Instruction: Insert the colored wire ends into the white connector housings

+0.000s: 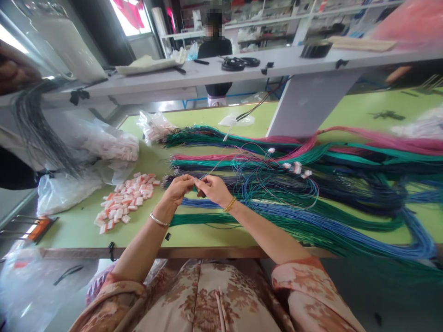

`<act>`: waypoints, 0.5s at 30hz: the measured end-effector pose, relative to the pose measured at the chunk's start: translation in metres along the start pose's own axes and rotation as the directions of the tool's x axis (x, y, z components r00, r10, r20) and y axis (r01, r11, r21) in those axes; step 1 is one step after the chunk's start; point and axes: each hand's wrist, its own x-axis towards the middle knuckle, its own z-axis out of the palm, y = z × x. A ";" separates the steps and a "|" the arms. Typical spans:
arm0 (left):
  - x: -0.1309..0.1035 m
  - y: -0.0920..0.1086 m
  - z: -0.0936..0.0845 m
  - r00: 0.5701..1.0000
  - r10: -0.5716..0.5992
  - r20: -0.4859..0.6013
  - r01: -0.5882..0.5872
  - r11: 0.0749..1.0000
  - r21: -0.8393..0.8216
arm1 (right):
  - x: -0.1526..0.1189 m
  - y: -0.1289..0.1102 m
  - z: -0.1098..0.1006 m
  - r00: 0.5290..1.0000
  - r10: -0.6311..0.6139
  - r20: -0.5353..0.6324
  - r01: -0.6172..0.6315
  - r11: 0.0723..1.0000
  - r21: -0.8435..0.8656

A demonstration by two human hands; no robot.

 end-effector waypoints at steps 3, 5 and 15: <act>0.002 -0.008 0.005 0.995 0.081 -0.063 -0.076 0.995 0.067 | 0.001 0.003 0.001 1.000 -0.002 0.018 0.001 1.000 0.031; 0.001 -0.010 0.007 0.980 0.176 -0.088 -0.157 0.970 0.188 | 0.003 0.006 0.001 1.000 0.000 0.016 -0.001 0.999 0.052; -0.011 0.005 -0.002 0.968 0.189 0.166 -0.251 0.764 0.594 | 0.004 0.007 0.000 0.995 0.096 -0.008 -0.096 0.995 -0.003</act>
